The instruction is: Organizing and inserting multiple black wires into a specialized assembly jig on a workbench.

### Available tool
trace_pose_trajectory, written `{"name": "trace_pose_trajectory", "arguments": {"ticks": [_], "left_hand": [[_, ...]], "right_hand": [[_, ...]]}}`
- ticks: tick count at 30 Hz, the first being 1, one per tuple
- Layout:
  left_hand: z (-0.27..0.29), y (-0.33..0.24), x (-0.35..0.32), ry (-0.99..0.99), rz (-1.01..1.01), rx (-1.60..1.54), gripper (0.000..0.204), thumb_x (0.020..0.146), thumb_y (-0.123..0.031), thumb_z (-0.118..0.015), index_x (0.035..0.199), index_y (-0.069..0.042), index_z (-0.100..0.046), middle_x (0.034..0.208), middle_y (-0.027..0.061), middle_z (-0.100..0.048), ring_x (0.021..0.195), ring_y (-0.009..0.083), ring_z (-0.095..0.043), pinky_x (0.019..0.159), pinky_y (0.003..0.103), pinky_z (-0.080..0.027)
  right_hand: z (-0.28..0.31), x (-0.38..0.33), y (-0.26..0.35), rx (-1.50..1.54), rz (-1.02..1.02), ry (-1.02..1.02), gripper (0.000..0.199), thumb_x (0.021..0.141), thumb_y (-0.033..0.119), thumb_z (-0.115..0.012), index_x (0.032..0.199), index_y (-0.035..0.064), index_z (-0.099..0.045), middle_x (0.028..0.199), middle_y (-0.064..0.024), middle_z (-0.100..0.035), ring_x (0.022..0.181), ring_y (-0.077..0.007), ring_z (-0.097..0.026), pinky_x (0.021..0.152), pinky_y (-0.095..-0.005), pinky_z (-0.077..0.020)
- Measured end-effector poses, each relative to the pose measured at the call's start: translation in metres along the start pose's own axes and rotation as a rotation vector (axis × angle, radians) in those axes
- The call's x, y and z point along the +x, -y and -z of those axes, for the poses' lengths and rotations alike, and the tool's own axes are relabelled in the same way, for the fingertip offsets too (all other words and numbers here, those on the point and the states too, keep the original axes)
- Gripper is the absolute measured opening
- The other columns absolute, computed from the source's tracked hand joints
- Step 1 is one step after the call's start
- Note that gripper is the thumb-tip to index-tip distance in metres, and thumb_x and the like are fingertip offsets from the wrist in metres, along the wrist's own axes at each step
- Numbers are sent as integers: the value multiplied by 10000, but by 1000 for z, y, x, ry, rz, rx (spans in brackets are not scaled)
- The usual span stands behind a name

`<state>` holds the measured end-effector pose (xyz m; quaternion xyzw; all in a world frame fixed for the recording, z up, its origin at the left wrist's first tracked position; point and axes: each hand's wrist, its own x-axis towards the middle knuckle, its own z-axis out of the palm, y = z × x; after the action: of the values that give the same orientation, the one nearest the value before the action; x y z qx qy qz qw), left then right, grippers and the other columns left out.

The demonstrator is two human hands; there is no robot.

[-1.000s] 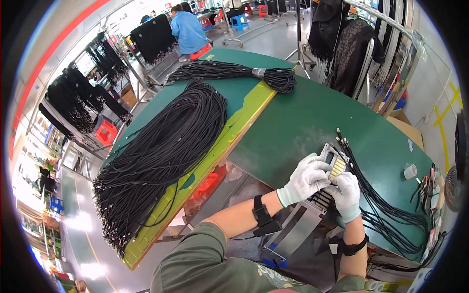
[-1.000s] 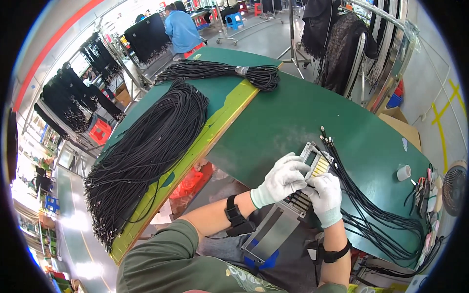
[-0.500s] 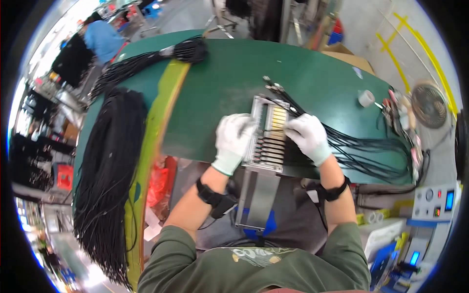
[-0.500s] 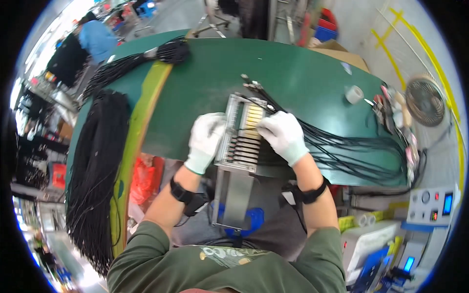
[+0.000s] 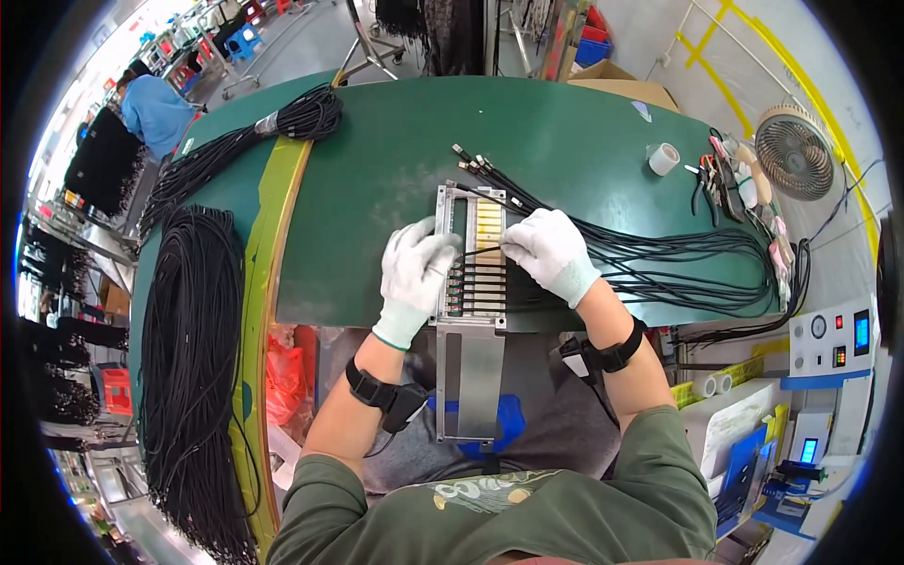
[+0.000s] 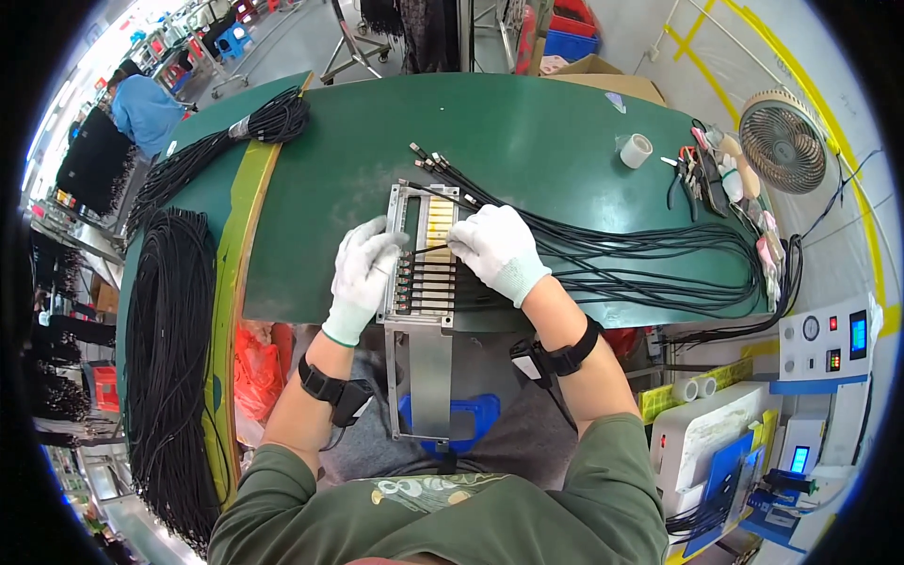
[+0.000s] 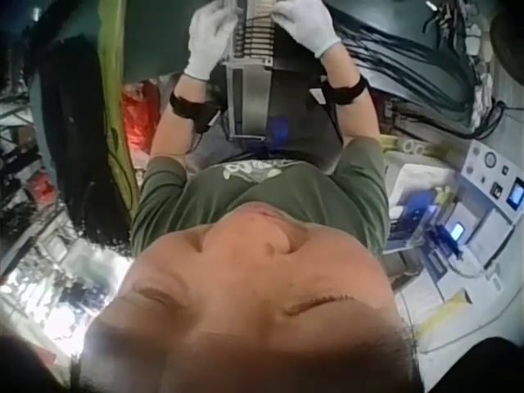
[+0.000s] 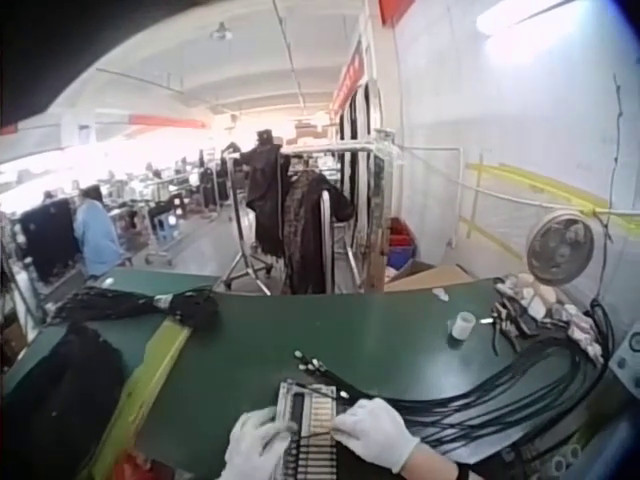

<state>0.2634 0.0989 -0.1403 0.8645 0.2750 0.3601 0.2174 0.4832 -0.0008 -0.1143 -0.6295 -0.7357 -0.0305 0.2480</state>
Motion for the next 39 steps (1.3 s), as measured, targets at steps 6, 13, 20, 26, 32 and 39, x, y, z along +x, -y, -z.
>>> {"name": "trace_pose_trajectory", "arguments": {"ticks": [6, 13, 20, 26, 32, 39], "left_hand": [[-1, -26, 9, 155, -255, 207, 328, 805, -329, -726, 1086, -160, -742, 1396, 307, -475, 1288, 491, -423, 1088, 539, -342], [-12, -8, 5, 247, -229, 177, 244, 797, -211, -729, 992, -66, -749, 1436, 250, -475, 1327, 462, -399, 1104, 519, -327], [-26, 19, 15, 324, -300, 167, 307, 913, -144, -611, 1167, 13, -684, 1576, 235, -313, 1386, 424, -361, 1153, 489, -290], [-27, 13, 19, 99, -679, 411, 410, 945, -363, -671, 1116, 7, -718, 1211, 198, -656, 1055, 372, -610, 929, 454, -498], [-31, 75, 38, 297, -618, 337, 315, 971, -290, -613, 1188, -85, -711, 1341, 247, -563, 1242, 474, -460, 1083, 554, -360], [-70, 117, 101, 370, -698, 513, 394, 982, -347, -542, 1260, -99, -671, 1299, 231, -588, 1171, 461, -503, 1043, 553, -387]], "right_hand": [[-1, -6, 7, -106, -31, -4, 109, 804, 219, -708, 839, 119, -685, 768, -35, -651, 788, -258, -604, 728, -390, -464], [17, -10, 36, 113, -151, -205, 204, 799, 333, -712, 784, 136, -664, 812, -100, -628, 784, -328, -598, 699, -456, -467], [25, -110, 87, 432, -300, -510, 136, 831, 243, -697, 837, 108, -707, 781, -86, -652, 793, -329, -603, 706, -443, -474], [14, -237, 135, 506, -739, -526, 163, 875, 228, -688, 911, 74, -727, 844, -85, -711, 836, -253, -664, 753, -379, -512], [18, -316, 184, 823, -944, -680, 172, 890, 215, -684, 953, 64, -739, 840, -62, -736, 793, -156, -692, 731, -314, -530], [5, -357, 176, 911, -842, -755, 153, 856, 203, -693, 924, 81, -757, 793, -40, -743, 728, -128, -688, 675, -310, -535]]}}
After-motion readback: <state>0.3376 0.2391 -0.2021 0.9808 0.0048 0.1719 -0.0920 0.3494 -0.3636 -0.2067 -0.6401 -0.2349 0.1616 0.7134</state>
